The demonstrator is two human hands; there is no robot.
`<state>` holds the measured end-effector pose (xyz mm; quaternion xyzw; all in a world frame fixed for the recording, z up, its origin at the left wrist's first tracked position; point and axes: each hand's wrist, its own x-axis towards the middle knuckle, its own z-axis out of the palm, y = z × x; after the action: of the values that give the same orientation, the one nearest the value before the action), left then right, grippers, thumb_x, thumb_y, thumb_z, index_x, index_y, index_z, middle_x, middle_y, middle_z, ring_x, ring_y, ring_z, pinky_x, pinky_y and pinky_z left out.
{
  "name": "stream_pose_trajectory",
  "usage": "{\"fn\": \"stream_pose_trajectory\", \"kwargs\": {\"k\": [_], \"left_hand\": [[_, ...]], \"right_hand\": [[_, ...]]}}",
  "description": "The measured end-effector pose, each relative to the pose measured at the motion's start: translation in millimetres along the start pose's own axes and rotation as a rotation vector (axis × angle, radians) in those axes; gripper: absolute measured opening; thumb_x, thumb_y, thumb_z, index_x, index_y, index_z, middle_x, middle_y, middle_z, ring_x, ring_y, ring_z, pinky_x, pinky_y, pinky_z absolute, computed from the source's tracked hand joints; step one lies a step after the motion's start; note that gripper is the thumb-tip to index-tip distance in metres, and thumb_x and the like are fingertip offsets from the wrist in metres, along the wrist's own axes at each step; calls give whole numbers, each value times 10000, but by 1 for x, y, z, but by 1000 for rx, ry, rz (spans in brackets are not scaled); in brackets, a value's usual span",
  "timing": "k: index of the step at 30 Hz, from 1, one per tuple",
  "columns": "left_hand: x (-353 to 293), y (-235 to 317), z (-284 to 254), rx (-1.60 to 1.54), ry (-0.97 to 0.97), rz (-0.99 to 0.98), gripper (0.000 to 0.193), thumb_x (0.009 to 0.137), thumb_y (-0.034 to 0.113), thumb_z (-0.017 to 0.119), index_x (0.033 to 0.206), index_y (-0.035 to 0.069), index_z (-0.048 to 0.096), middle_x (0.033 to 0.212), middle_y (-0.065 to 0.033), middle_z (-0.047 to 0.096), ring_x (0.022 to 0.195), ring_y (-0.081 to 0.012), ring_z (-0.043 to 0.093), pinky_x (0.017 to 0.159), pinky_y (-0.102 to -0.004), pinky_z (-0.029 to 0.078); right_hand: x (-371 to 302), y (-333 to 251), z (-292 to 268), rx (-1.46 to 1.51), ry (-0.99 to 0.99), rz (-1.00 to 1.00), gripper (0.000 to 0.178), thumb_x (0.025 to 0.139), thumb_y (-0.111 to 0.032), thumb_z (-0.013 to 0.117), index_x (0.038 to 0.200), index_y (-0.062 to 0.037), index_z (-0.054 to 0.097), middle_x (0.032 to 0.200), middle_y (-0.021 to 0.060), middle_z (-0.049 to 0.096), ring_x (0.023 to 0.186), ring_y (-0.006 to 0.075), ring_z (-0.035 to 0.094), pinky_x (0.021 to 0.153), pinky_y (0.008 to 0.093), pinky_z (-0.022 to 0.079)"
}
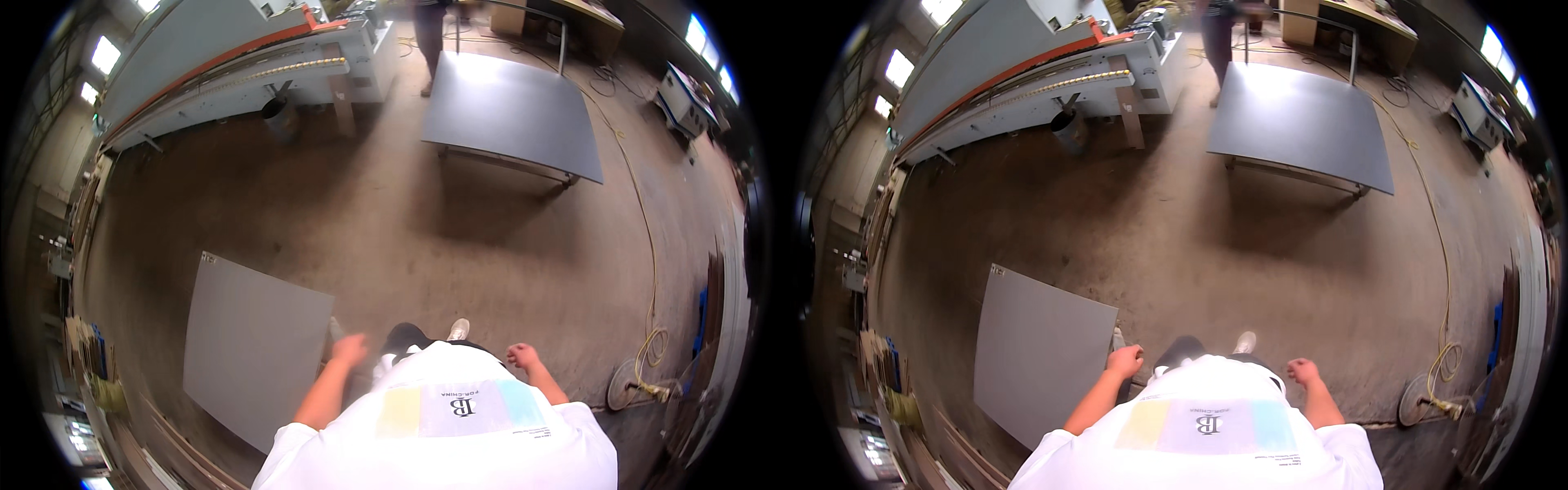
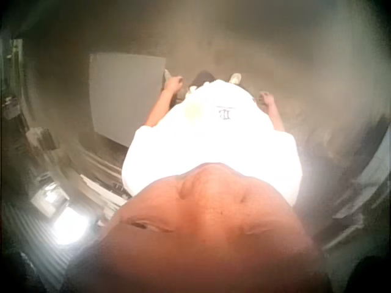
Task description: The person operates a panel processing machine, repeatedly picking up flat wooden boards from a stack, placing them onto the machine's conveyor, and pressing a control button. The person also walks across the workshop floor to retrieve a large panel from a stand and briefly interacts with a coworker.
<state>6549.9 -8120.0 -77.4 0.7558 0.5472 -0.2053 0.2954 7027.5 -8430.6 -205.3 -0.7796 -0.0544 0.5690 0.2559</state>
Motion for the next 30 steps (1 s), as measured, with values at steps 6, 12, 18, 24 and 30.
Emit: {"fn": "stream_pose_trajectory", "kwargs": {"k": [6,12,18,24,30], "left_hand": [[46,33,-10,-317,14,-81,428,893,390,636,1243,152,697,1214,-151,713,1141,-333,668,982,-449,518],[148,-40,58,-592,-92,-31,418,880,401,692,1165,98,732,1078,-148,745,954,-277,708,833,-403,555],[265,-103,11,-672,-178,-331,244,893,305,657,944,106,787,791,-83,732,613,-166,635,538,-339,499],[404,-84,-123,-457,-79,-207,356,904,344,656,1163,114,738,1147,-161,738,1088,-331,694,937,-434,542],[499,-15,-244,-712,286,83,302,919,233,670,1135,23,697,947,-96,750,798,-160,720,759,-318,571]], "right_hand": [[73,-160,-61,88,167,-160,287,1004,-326,567,992,-78,712,872,42,730,706,156,670,593,292,491],[135,-256,-5,-53,30,-280,332,970,-333,605,899,-45,753,888,80,756,735,172,703,650,336,549],[179,-293,34,-287,-5,-264,337,951,-336,682,1088,-43,778,1029,129,771,995,217,704,899,356,543],[173,-433,52,-219,63,-207,324,979,-317,653,1043,-28,786,920,105,776,852,179,712,775,341,550],[222,-540,84,-477,49,-343,357,976,-350,660,1059,-22,774,943,146,773,874,245,720,819,388,545]]}}
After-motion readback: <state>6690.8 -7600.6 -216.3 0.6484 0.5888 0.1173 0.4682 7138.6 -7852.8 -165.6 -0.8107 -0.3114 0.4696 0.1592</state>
